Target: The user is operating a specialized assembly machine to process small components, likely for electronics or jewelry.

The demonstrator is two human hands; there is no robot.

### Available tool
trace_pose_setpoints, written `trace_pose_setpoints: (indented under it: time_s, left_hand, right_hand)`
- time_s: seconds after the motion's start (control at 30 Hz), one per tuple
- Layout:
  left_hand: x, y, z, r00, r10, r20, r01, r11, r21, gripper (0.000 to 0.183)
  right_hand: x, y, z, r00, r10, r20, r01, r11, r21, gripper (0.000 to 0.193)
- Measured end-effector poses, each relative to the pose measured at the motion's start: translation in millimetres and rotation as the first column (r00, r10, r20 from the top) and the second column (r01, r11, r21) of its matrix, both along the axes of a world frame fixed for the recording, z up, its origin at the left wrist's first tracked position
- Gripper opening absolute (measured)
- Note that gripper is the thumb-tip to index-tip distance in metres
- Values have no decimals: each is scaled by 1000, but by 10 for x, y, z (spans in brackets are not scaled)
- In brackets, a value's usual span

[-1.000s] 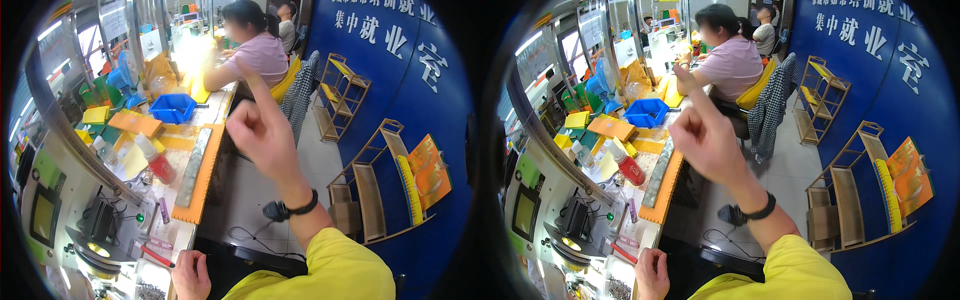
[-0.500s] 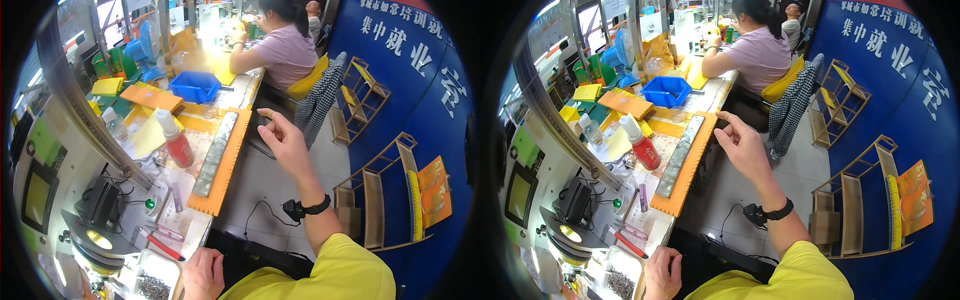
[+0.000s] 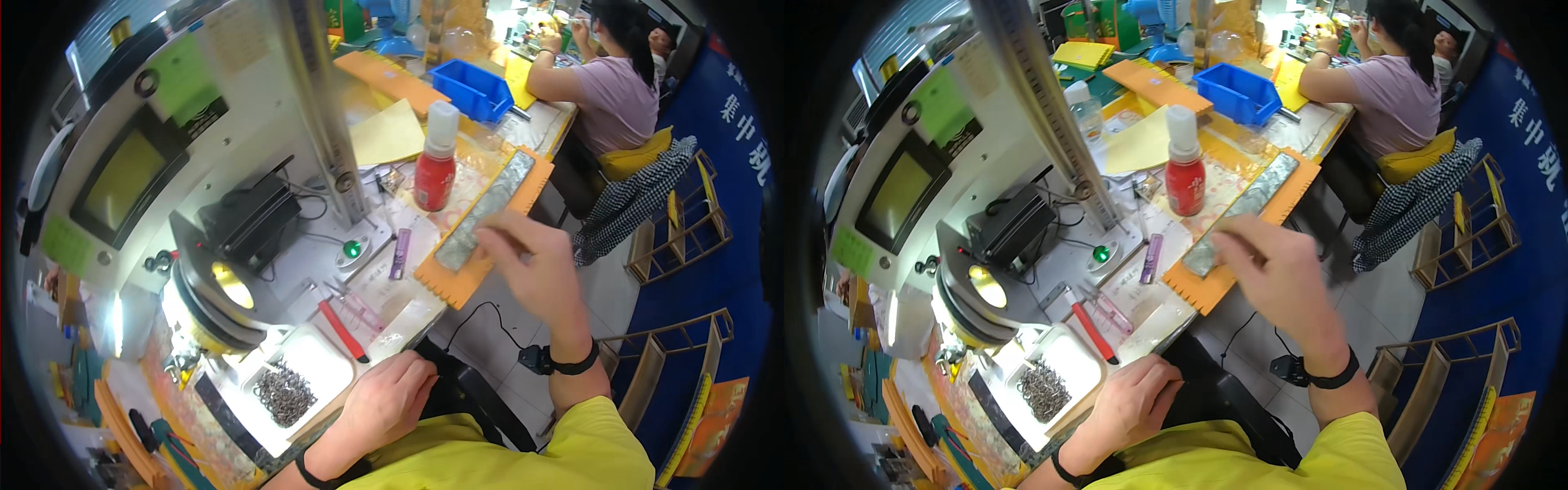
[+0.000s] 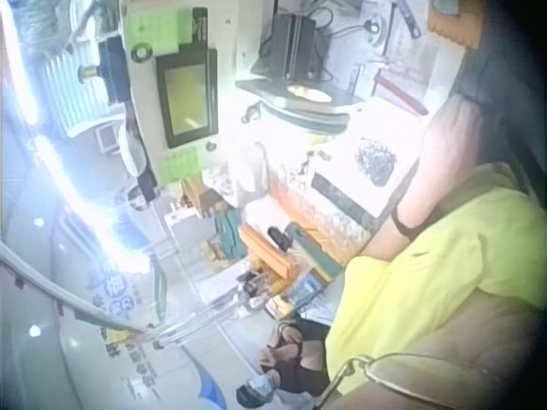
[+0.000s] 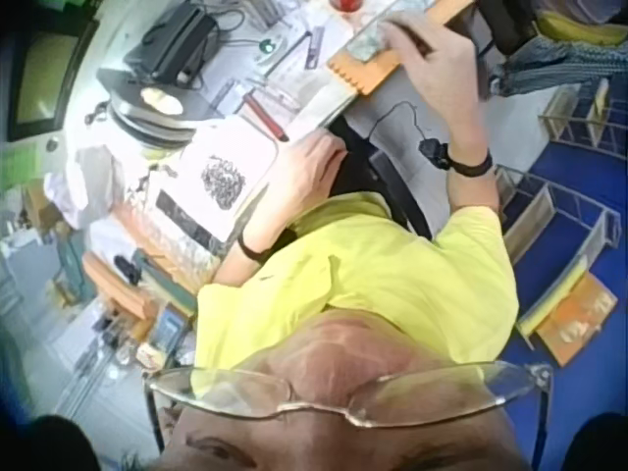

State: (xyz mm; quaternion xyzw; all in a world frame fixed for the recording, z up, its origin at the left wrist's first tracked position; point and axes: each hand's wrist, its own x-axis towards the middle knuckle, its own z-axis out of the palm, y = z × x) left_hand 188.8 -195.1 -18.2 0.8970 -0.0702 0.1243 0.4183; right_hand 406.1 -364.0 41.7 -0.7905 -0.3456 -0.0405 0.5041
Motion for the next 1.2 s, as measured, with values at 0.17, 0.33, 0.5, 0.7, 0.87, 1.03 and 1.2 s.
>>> trace_pose_setpoints:
  time_s: [0.17, 0.33, 0.5, 0.7, 0.87, 1.03, 1.2]
  left_hand:
    - [-28, -22, -34, 1000, -6, 19, 5, 997, 74, 17]
    - [-52, -69, -83, 997, -54, 62, 47, 993, 109, 15]
    - [-65, -89, -59, 996, -33, 86, 22, 992, 128, 11]
    - [-74, -93, -126, 995, -39, 92, 25, 988, 155, 10]
    - [-76, -151, -113, 991, -28, 128, 11, 991, 131, 0]
    - [-82, -109, 75, 1000, -10, 0, 10, 999, -31, 2]
    - [-14, -93, 255, 994, -47, -97, 41, 997, -59, 4]
  right_hand:
    - [46, 811, -169, 984, 35, 177, 12, 965, -262, 15]
    - [243, 1426, -208, 983, -20, 184, 117, 837, -535, 10]
    - [376, 1663, -442, 985, -31, 168, 116, 842, -527, 23]
    - [119, 1395, -135, 979, -39, 198, 131, 867, -481, 24]
    - [128, 809, -136, 975, 108, 195, -50, 958, -283, 30]
    - [-25, -190, 326, 837, 411, -362, -296, 896, 333, 34]
    - [1381, -1080, 33, 897, 282, -341, 21, 742, 670, 29]
